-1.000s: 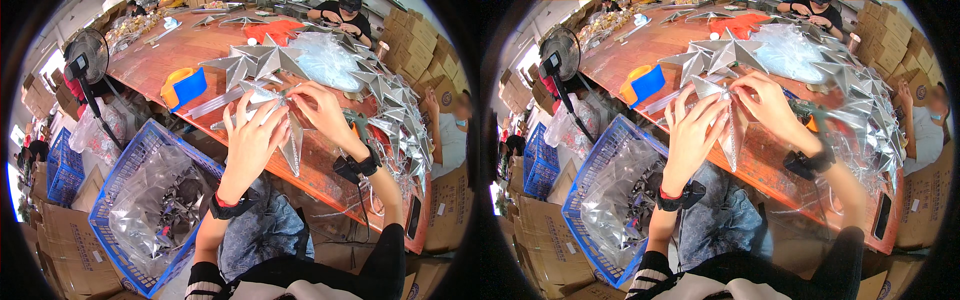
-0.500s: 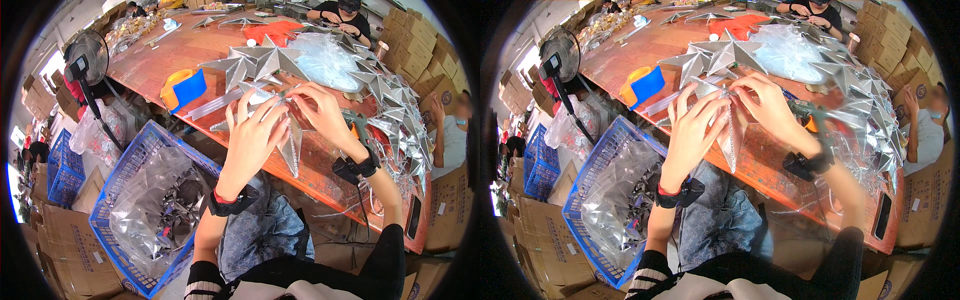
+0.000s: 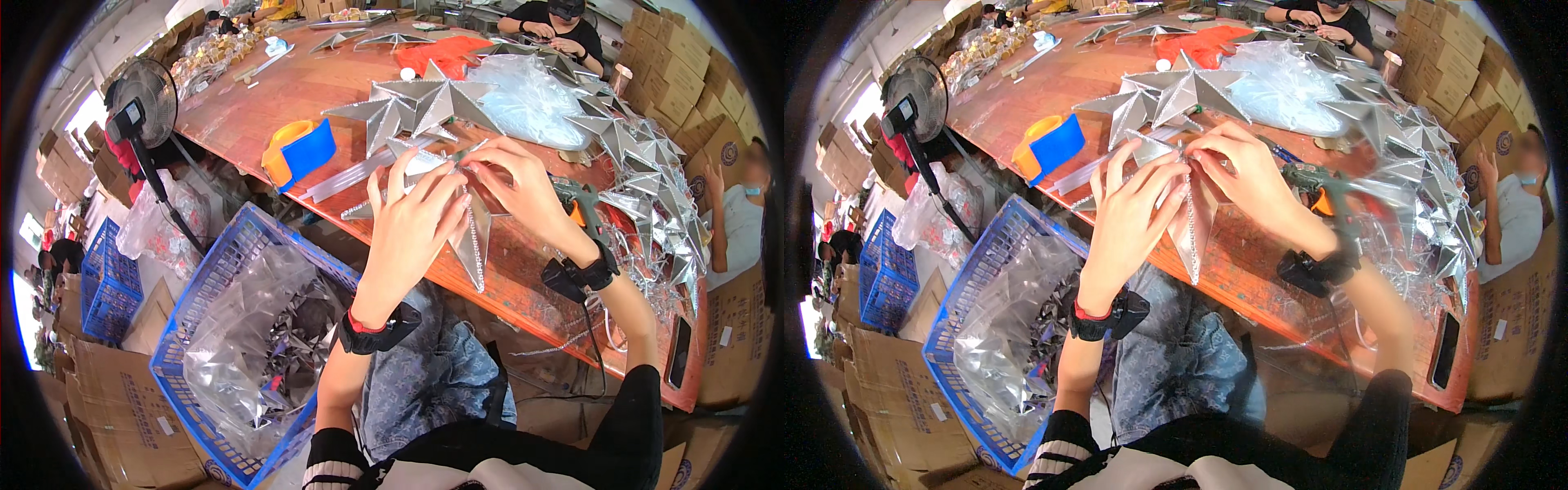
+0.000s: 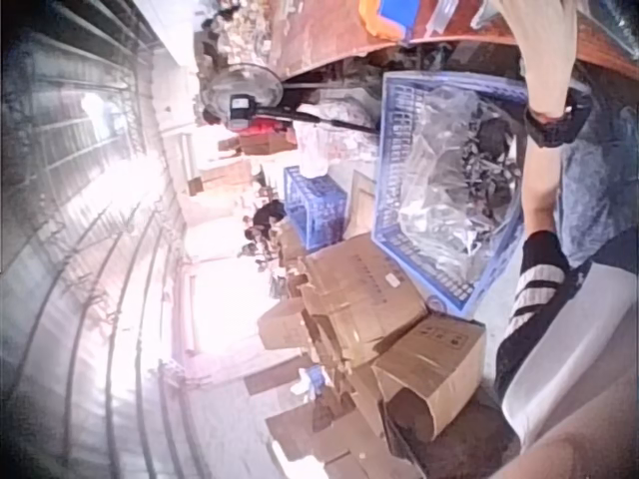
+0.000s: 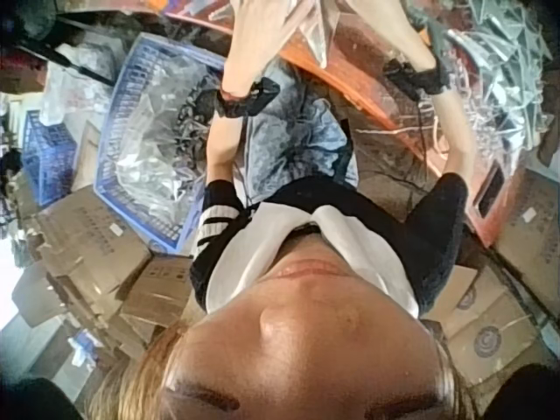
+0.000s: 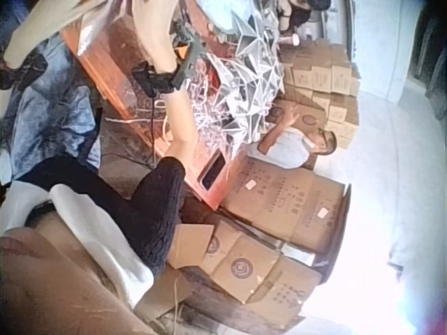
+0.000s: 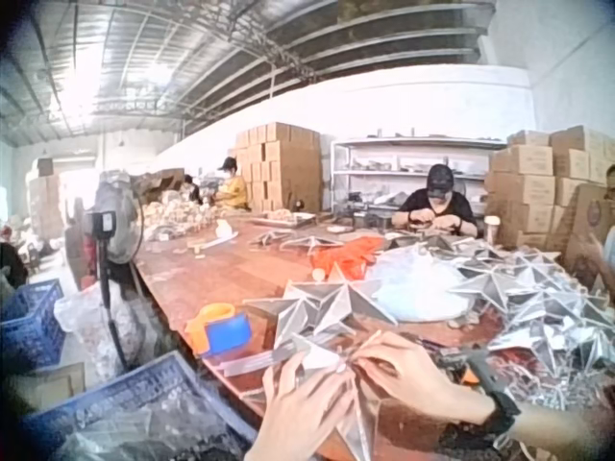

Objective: Use a glue gun to attach beaded strings to decorative silver stars in a workshop.

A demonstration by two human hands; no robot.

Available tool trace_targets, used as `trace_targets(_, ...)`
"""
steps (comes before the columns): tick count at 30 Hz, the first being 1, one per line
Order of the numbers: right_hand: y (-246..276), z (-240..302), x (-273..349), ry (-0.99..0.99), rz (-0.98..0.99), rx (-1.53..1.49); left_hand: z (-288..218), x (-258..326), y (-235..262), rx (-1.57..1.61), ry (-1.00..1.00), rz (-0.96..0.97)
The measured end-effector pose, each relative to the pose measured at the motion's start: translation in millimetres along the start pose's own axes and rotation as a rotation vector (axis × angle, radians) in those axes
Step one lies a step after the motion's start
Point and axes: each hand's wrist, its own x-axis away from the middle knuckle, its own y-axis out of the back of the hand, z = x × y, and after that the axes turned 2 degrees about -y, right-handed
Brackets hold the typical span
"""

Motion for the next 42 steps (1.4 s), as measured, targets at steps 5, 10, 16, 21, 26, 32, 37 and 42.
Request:
trace_targets(5,1.8,9.6,-0.9,-0.038,-0.026,-0.022,0.2,0.5,1.7,-0.002,0.009,0.015)
trace_targets(10,17.7,10.9,1.8,-0.132,-0.025,-0.164,-1.9,-0.4,1.5,0.015,0.000,0.000)
trace_targets(16,49.7,61.0,20.0,-0.159,0.089,-0.300,8.3,2.4,25.0,-0.021,0.075,-0.169)
trace_targets(21,73.2,85.6,49.6,-0.312,0.016,-0.407,31.6,40.9,66.0,-0.047,0.497,-0.639)
trace_targets(26,91.8,78.7,72.2,-0.340,0.012,-0.086,87.1,131.4,99.6,-0.092,0.612,-0.969)
trace_targets(32,83.4,54.3,55.0,-0.236,0.165,0.186,65.5,116.4,88.8,-0.236,0.606,-0.901)
trace_targets(37,78.8,38.5,29.0,-0.136,0.233,0.263,50.1,94.8,54.7,-0.030,0.562,-0.934)
trace_targets(42,64.5,12.5,21.9,0.049,0.312,0.502,38.3,102.6,23.8,0.148,0.710,-0.700)
